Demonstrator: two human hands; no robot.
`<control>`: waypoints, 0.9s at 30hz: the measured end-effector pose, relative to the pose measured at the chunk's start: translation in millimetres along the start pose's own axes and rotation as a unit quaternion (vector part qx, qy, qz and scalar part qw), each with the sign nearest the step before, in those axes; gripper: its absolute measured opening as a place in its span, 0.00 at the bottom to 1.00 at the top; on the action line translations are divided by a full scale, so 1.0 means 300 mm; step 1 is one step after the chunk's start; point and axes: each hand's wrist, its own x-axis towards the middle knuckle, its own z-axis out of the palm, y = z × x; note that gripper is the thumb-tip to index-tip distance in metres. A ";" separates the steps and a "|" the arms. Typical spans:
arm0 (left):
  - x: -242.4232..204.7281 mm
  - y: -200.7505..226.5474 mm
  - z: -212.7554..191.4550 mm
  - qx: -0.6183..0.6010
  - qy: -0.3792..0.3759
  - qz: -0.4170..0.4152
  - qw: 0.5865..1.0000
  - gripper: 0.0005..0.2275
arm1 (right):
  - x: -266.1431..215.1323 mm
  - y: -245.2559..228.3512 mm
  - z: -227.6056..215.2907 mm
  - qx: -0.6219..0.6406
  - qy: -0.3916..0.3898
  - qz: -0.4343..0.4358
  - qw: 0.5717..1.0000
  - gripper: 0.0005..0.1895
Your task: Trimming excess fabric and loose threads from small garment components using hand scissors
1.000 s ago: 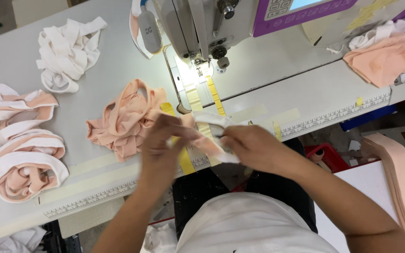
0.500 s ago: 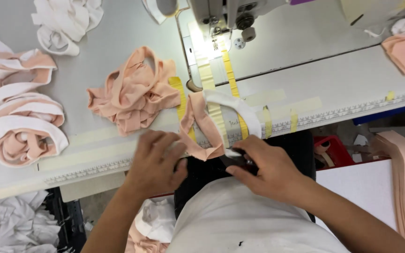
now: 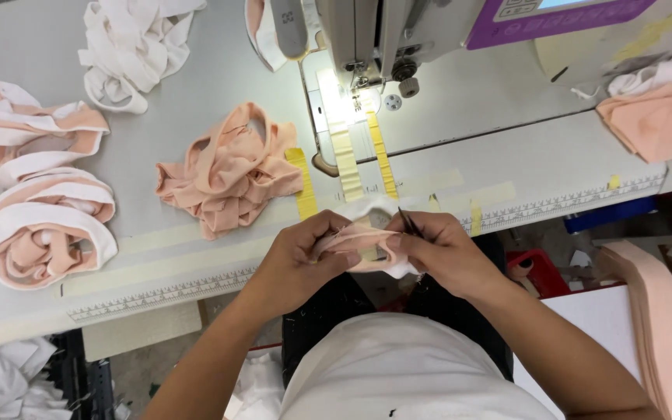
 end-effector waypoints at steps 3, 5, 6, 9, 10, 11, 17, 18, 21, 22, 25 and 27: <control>0.028 -0.029 0.016 -0.050 0.003 -0.003 0.999 0.05 | -0.008 -0.074 -0.024 -0.072 -0.042 -0.010 0.996 0.05; 0.035 -0.011 0.030 -0.042 -0.002 0.011 0.999 0.05 | -0.019 -0.156 -0.022 -0.144 -0.066 -0.073 0.985 0.05; 0.038 -0.003 0.037 -0.034 -0.006 0.024 0.999 0.06 | -0.024 -0.196 -0.021 -0.213 -0.089 -0.135 0.964 0.06; 0.041 0.017 0.045 -0.018 -0.015 0.045 0.999 0.06 | -0.043 -0.285 -0.008 -0.239 -0.125 -0.160 0.950 0.11; 0.042 0.032 0.049 -0.017 -0.016 0.044 0.999 0.06 | -0.042 -0.288 -0.011 -0.237 -0.124 -0.160 0.950 0.11; 0.042 0.047 0.054 -0.010 -0.020 0.047 0.999 0.05 | -0.041 -0.290 -0.014 -0.259 -0.135 -0.157 0.943 0.11; 0.030 0.048 0.070 0.013 -0.031 0.046 0.998 0.03 | -0.024 -0.342 0.008 -0.295 -0.187 -0.158 0.924 0.09; 0.027 0.034 0.070 0.020 -0.033 0.046 0.998 0.03 | -0.023 -0.360 0.018 -0.295 -0.198 -0.158 0.921 0.09; 0.030 0.067 0.083 0.017 -0.036 0.043 0.998 0.03 | -0.021 -0.360 0.020 -0.288 -0.201 -0.160 0.923 0.11; 0.033 0.065 0.080 0.017 -0.036 0.043 0.998 0.03 | -0.022 -0.326 0.002 -0.287 -0.201 -0.160 0.923 0.11; 0.038 0.072 0.076 0.023 -0.044 0.047 0.998 0.03 | -0.024 -0.263 -0.037 -0.296 -0.196 -0.139 0.924 0.14; 0.039 0.093 0.076 0.020 -0.046 0.042 0.998 0.03 | -0.024 -0.273 -0.038 -0.300 -0.172 -0.145 0.927 0.13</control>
